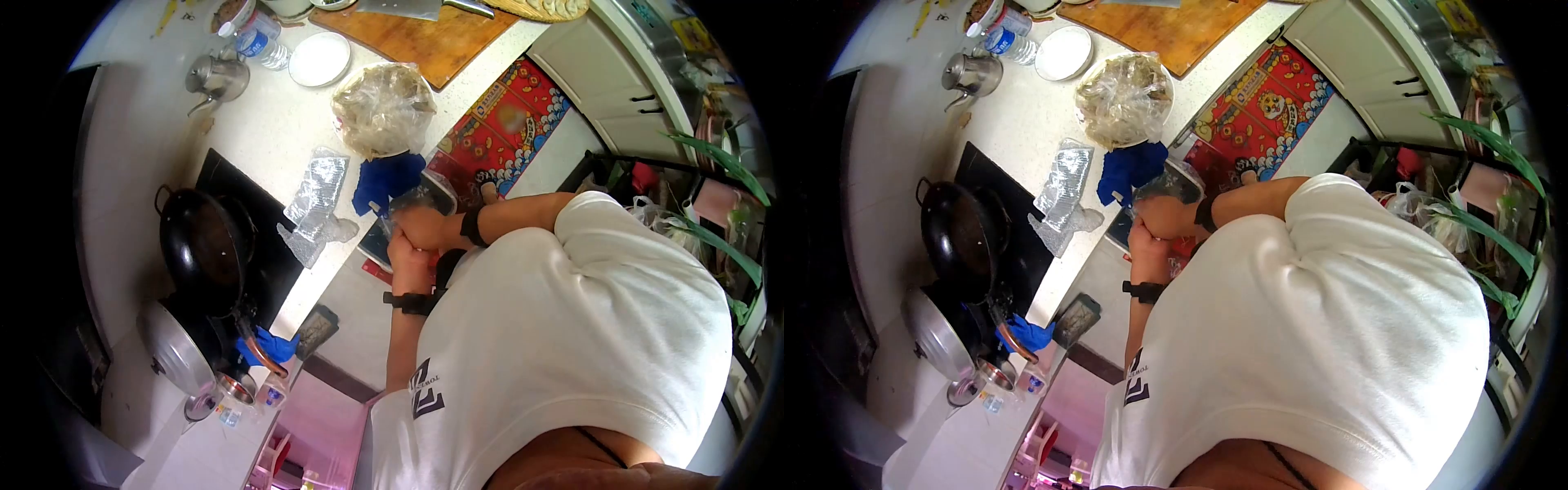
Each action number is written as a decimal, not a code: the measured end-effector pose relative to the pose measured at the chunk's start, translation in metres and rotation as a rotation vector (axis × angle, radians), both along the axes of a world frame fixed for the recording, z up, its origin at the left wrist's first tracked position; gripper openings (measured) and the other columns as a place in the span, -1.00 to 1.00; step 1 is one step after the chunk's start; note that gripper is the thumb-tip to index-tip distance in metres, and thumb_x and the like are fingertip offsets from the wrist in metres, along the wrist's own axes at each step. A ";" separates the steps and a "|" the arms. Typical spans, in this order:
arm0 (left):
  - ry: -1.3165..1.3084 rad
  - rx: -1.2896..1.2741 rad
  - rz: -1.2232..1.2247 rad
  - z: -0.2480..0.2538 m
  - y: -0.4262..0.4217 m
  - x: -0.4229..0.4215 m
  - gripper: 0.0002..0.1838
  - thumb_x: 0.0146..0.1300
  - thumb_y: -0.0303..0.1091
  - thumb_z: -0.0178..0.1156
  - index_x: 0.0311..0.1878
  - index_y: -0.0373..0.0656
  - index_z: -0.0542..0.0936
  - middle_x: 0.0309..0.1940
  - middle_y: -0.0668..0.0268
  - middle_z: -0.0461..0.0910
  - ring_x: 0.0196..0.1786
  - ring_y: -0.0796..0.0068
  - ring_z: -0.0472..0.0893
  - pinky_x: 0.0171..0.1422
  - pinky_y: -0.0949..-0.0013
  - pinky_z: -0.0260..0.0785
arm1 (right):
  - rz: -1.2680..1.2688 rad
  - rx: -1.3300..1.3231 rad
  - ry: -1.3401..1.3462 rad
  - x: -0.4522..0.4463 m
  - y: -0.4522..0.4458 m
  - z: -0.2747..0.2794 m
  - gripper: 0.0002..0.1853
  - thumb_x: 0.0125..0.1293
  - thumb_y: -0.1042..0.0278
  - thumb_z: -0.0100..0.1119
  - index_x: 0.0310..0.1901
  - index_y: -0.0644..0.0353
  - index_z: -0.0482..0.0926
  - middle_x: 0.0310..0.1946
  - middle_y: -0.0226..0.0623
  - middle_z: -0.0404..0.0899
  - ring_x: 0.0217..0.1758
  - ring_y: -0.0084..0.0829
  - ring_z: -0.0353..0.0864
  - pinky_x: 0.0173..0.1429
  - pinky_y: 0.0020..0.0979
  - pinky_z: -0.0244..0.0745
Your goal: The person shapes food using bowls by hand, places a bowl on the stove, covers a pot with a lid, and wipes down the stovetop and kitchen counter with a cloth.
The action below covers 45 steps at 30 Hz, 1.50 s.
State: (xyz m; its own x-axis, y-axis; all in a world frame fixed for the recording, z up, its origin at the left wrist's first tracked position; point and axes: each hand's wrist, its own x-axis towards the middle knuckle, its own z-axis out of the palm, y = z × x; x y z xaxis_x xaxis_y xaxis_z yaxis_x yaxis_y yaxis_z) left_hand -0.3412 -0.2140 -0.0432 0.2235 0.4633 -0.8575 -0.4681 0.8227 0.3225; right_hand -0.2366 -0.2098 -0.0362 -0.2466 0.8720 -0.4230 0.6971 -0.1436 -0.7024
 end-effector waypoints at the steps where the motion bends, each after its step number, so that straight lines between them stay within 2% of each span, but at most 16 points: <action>1: -0.002 0.005 -0.001 -0.002 0.004 -0.001 -0.54 0.44 0.10 -0.01 0.09 -0.07 0.56 0.03 0.23 0.64 0.19 0.27 0.56 0.42 -0.04 0.27 | -0.125 0.040 0.088 -0.002 0.002 0.004 -0.69 0.09 0.32 0.15 -0.13 0.26 0.61 -0.24 0.03 0.69 -0.15 0.08 0.68 -0.06 -0.05 0.56; 5: -0.157 -0.257 0.217 0.003 0.008 -0.010 -0.46 0.51 0.10 -0.19 0.10 -0.18 0.52 0.07 0.18 0.62 0.14 0.25 0.59 0.32 0.05 0.38 | 0.054 -0.049 0.256 0.009 0.005 0.043 -0.73 0.19 0.30 0.14 -0.12 0.24 0.61 -0.14 0.02 0.67 -0.07 0.09 0.65 0.03 -0.05 0.54; 7: -0.224 -0.225 0.224 0.009 0.007 -0.014 -0.44 0.51 0.13 -0.20 0.11 -0.19 0.51 0.09 0.15 0.59 0.17 0.22 0.56 0.35 0.02 0.34 | 0.107 0.380 0.517 0.005 -0.006 0.060 -0.66 0.29 0.19 0.15 -0.01 0.21 0.62 0.08 0.03 0.59 0.17 0.04 0.55 0.25 -0.10 0.43; 13: -0.357 -0.128 0.204 0.021 0.005 -0.018 -0.38 0.49 0.20 -0.23 0.14 -0.20 0.48 0.17 0.08 0.53 0.27 0.13 0.47 0.42 -0.07 0.22 | 0.254 0.619 0.447 -0.005 -0.009 0.020 -0.56 0.41 0.10 0.06 0.20 0.18 0.55 0.30 -0.07 0.45 0.47 -0.04 0.28 0.51 -0.17 0.14; 16: -0.746 -0.059 0.210 0.022 0.003 -0.019 -0.34 0.48 0.24 -0.25 0.16 -0.20 0.46 0.21 0.04 0.49 0.32 0.09 0.43 0.46 -0.11 0.16 | 0.127 0.569 0.720 -0.001 0.002 -0.008 -0.59 0.46 0.10 -0.04 0.16 0.17 0.56 0.29 -0.10 0.46 0.38 -0.04 0.39 0.43 -0.12 0.27; 18: -1.062 -0.035 0.194 0.039 0.007 -0.015 -0.32 0.47 0.26 -0.26 0.17 -0.21 0.45 0.24 0.01 0.47 0.36 0.06 0.40 0.49 -0.14 0.12 | 0.253 0.622 0.226 0.017 -0.002 -0.053 -0.59 0.47 0.11 -0.10 0.09 0.21 0.59 0.22 -0.02 0.51 0.26 -0.01 0.51 0.30 -0.08 0.41; 20: -0.816 -0.064 0.227 0.066 0.011 -0.012 -0.30 0.46 0.28 -0.27 0.18 -0.21 0.44 0.26 -0.01 0.45 0.39 0.03 0.37 0.51 -0.17 0.08 | 0.053 -0.205 0.210 0.037 0.023 0.004 -0.61 0.43 0.17 -0.06 0.16 0.13 0.56 0.04 -0.08 0.65 0.08 0.02 0.63 0.20 -0.09 0.49; 21: -0.360 -0.140 0.140 0.084 0.016 -0.006 -0.25 0.44 0.34 -0.29 0.20 -0.22 0.39 0.34 -0.09 0.36 0.47 -0.07 0.25 0.56 -0.26 -0.07 | 0.062 -0.215 0.218 0.037 0.023 -0.013 -0.61 0.43 0.17 -0.06 0.16 0.13 0.56 0.04 -0.08 0.65 0.08 0.02 0.63 0.20 -0.09 0.49; 22: -0.356 -0.127 0.174 0.085 0.014 -0.007 -0.21 0.41 0.37 -0.27 0.25 -0.24 0.32 0.42 -0.18 0.20 0.53 -0.22 0.06 0.58 -0.35 -0.25 | 0.066 -0.067 0.118 0.037 0.018 -0.037 -0.61 0.41 0.17 -0.04 0.13 0.16 0.56 0.00 -0.03 0.65 0.05 0.02 0.64 0.16 -0.09 0.50; 26: -0.237 -0.241 0.197 0.072 0.011 -0.004 -0.24 0.45 0.32 -0.30 0.29 -0.25 0.32 0.37 -0.21 0.29 0.50 -0.22 0.16 0.55 -0.33 -0.12 | 0.261 0.038 -0.171 0.029 0.010 -0.050 -0.62 0.32 0.17 0.04 0.00 0.27 0.59 -0.10 0.08 0.65 -0.02 0.01 0.65 0.13 -0.09 0.50; 30: -0.371 -0.241 0.191 0.036 0.011 -0.002 -0.28 0.47 0.29 -0.32 0.26 -0.19 0.38 0.19 -0.09 0.53 0.25 -0.14 0.47 0.52 -0.13 0.10 | 0.152 0.021 -0.016 0.012 -0.002 0.026 -0.63 0.26 0.20 0.10 -0.07 0.34 0.60 -0.15 0.09 0.65 0.00 -0.01 0.64 0.17 -0.07 0.47; 36: -0.101 -0.162 0.239 0.021 0.016 0.000 -0.22 0.46 0.35 -0.41 0.33 -0.15 0.33 0.29 -0.07 0.45 0.34 -0.04 0.41 0.52 -0.12 0.08 | 0.493 0.505 0.006 0.011 -0.010 0.028 -0.70 0.23 0.23 0.09 -0.17 0.28 0.65 -0.20 0.02 0.67 -0.12 0.05 0.65 0.02 -0.03 0.51; 39: -0.094 -0.144 0.295 0.033 0.014 -0.003 -0.20 0.44 0.39 -0.41 0.34 -0.15 0.30 0.28 -0.06 0.45 0.30 -0.01 0.43 0.49 -0.12 0.14 | 0.288 0.511 0.324 0.007 -0.030 0.039 -0.68 0.26 0.25 0.07 -0.04 0.24 0.59 0.01 0.05 0.59 0.00 0.06 0.60 0.10 -0.04 0.45; 40: -0.094 -0.141 0.299 0.030 0.010 -0.005 -0.20 0.44 0.39 -0.41 0.34 -0.15 0.30 0.28 -0.06 0.45 0.30 -0.01 0.43 0.49 -0.12 0.14 | 0.370 0.410 0.379 0.014 -0.024 0.067 -0.55 0.28 0.23 0.12 0.14 0.29 0.49 0.19 0.10 0.44 0.24 0.03 0.42 0.32 -0.09 0.27; 43: -0.334 0.030 0.365 0.029 -0.004 -0.011 -0.18 0.41 0.42 -0.35 0.36 -0.13 0.28 0.30 -0.04 0.42 0.33 0.03 0.40 0.46 -0.06 0.21 | 0.462 0.383 0.507 0.016 -0.022 0.062 -0.40 0.33 0.19 0.14 0.36 0.27 0.38 0.42 0.05 0.25 0.52 -0.04 0.18 0.56 -0.16 0.04; 45: -0.944 -0.145 0.500 0.039 0.004 -0.015 -0.15 0.37 0.47 -0.28 0.35 -0.11 0.31 0.34 0.05 0.37 0.38 0.09 0.35 0.50 0.00 0.16 | 0.460 0.466 0.575 0.017 -0.021 0.048 -0.40 0.36 0.16 0.12 0.39 0.21 0.36 0.47 -0.04 0.22 0.56 -0.08 0.11 0.59 -0.17 -0.03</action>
